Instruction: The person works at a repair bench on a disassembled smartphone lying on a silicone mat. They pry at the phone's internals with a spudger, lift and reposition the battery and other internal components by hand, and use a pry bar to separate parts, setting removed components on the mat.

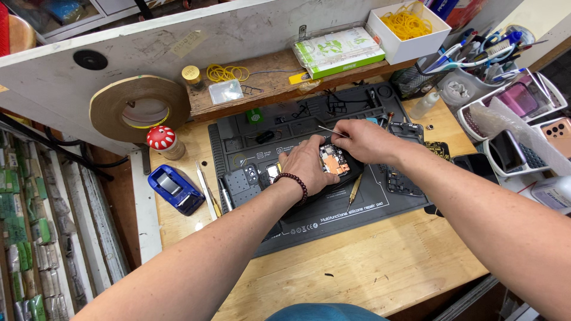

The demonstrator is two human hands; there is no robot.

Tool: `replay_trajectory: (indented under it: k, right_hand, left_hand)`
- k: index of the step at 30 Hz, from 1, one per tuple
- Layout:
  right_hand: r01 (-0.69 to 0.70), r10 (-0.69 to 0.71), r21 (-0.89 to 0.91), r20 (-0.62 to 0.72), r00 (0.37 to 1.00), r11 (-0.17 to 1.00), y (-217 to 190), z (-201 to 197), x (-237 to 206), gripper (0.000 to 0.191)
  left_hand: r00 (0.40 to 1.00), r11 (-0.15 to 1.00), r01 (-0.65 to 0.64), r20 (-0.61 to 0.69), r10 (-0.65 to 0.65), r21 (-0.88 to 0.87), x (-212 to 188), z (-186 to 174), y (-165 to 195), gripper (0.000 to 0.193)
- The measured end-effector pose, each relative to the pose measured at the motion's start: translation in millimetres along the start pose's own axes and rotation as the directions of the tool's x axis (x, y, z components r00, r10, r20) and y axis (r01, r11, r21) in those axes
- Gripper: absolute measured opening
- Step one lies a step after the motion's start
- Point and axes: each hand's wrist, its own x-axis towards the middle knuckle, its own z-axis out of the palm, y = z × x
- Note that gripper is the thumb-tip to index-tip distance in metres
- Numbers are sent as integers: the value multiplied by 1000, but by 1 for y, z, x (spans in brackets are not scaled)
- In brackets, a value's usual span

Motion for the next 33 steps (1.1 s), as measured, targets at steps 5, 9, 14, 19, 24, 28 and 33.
replay_trajectory:
  k: [5,9,14,19,24,28,33]
  right_hand:
    - [-6,16,210,-49,999,978,8,-2,-2,21]
    - [-291,359,548,-18,933,784,44,-17,-19,15]
    - [-354,635,727,-144,759,588,148,-58,-76,10]
    - [-496,713,582,-223,665,644,240,-45,-70,8]
    - [-543,737,570,-174,653,616,247,-29,-50,10]
    - [-575,703,416,-302,644,705,204,-35,-71,11]
    - [-243,738,806,-315,597,540,137,-23,-100,21]
  left_hand:
    - [1000,1000,7,22,-8,3,-1,-2,1,94]
    - [999,1000,22,35,-22,-2,-1,-3,2,95]
    - [1000,1000,-7,0,7,-26,-3,-2,0,95]
    - [1000,1000,4,-6,-4,-19,-4,0,1,93]
    - [1000,1000,-18,-15,17,-18,-3,1,-3,93]
    - [996,997,-74,-51,72,-38,-5,4,-10,87]
    - [991,993,-111,-82,108,-42,-7,7,-16,83]
